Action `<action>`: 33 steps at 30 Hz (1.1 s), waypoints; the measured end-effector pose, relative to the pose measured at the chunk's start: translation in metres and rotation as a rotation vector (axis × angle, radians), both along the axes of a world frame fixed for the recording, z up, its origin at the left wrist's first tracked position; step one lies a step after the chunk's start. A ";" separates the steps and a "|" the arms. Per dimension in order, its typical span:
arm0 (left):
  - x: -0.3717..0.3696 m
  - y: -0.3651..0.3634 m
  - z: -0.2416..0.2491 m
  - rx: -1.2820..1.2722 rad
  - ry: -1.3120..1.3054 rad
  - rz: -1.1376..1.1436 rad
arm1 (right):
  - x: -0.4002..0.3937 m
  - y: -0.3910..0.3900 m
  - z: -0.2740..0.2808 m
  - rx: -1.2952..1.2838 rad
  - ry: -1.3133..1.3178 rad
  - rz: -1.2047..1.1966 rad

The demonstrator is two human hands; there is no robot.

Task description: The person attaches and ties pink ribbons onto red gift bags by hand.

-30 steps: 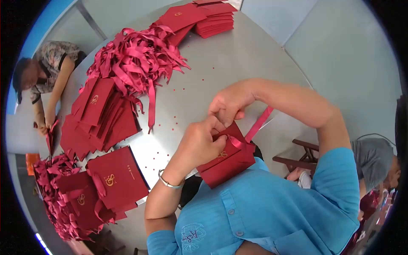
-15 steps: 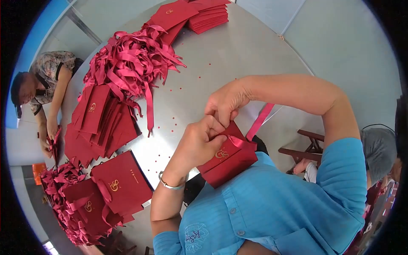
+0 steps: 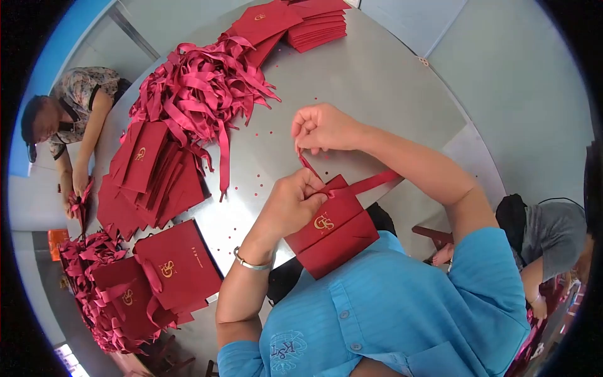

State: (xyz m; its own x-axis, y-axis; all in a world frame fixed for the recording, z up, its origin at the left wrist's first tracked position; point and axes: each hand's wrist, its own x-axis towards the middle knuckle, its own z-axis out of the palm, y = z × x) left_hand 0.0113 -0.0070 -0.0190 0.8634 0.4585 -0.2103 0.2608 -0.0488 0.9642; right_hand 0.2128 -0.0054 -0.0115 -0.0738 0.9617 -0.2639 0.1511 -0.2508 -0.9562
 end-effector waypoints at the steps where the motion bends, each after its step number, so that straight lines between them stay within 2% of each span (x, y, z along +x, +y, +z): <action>1: 0.001 0.000 -0.005 0.010 0.017 0.026 | -0.001 0.000 -0.003 0.004 0.001 0.000; 3: 0.002 0.002 -0.010 0.022 0.016 0.025 | -0.003 0.000 -0.011 0.167 -0.009 -0.078; 10: 0.004 0.001 -0.013 -0.059 -0.019 0.036 | -0.004 0.003 -0.017 0.166 -0.051 -0.134; 17: 0.003 0.003 -0.006 0.035 0.057 0.026 | -0.008 -0.001 -0.011 0.139 -0.042 -0.190; 19: 0.003 0.004 -0.012 -0.037 0.028 0.048 | -0.007 -0.009 -0.006 0.116 -0.041 -0.203; 21: 0.004 0.004 -0.016 -0.043 0.010 0.044 | 0.003 -0.026 0.005 0.219 -0.339 -0.157; 24: 0.004 0.001 -0.004 -0.049 0.000 0.063 | 0.014 -0.063 0.008 0.333 -0.505 -0.049; 25: 0.004 0.000 0.001 -0.049 0.008 0.067 | 0.014 -0.078 0.011 0.332 -0.508 -0.040; 27: 0.004 0.001 0.002 -0.013 0.012 0.054 | 0.011 -0.106 0.019 0.264 -0.681 0.038; 28: 0.003 0.001 0.002 0.030 0.022 0.030 | 0.009 -0.117 0.017 0.264 -0.684 0.042; 30: 0.004 -0.002 0.001 0.022 -0.020 0.045 | 0.005 -0.132 0.011 0.451 -0.777 -0.009; 33: 0.006 -0.006 -0.002 0.012 -0.074 0.062 | 0.000 -0.140 0.001 0.363 -0.707 -0.061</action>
State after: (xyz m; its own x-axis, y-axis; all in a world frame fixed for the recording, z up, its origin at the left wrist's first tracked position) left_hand 0.0177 -0.0128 -0.0211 0.8465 0.5135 -0.1408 0.1915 -0.0468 0.9804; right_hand 0.2129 -0.1451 -0.0107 0.0496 0.9935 0.1024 0.7488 0.0309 -0.6621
